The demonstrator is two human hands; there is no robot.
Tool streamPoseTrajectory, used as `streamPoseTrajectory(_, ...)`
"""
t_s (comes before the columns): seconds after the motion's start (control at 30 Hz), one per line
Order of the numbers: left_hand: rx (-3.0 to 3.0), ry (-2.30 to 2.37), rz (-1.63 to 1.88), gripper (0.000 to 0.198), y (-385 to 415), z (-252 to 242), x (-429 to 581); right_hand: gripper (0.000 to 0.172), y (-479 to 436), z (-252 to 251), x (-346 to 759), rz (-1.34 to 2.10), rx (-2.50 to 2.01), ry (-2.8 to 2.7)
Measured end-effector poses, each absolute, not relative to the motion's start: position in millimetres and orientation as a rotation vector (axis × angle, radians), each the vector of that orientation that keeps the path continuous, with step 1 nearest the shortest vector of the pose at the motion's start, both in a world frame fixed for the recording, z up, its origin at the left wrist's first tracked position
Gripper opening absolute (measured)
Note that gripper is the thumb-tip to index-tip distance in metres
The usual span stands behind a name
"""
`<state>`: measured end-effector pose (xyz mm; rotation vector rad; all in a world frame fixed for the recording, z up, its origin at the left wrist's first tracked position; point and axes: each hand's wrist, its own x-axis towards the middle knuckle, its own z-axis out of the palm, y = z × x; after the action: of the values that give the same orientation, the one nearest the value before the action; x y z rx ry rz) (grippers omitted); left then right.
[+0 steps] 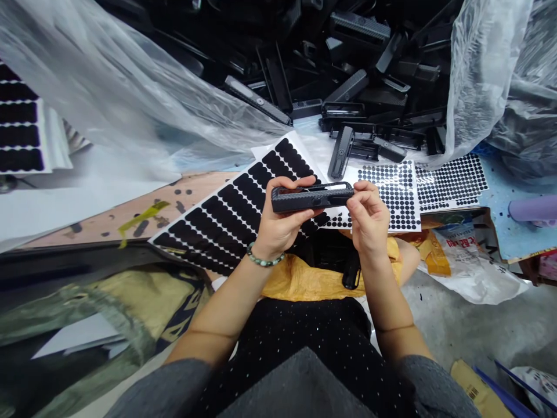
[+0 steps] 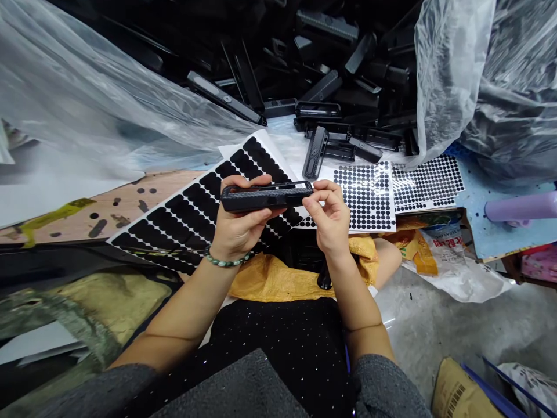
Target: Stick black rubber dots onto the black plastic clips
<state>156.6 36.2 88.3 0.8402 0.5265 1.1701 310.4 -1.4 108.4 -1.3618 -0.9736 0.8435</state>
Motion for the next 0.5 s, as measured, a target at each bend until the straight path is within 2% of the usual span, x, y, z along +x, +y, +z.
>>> streamPoseTrajectory(0.27,0.85,0.544,1.162,0.049,36,90,157,0.026,-1,109,309,0.739,-1.419,-0.988)
streamPoseTrajectory(0.5,0.875,0.529,1.237,0.046,27,91,161,0.015,-8,120,302,0.375,-1.564,-1.201)
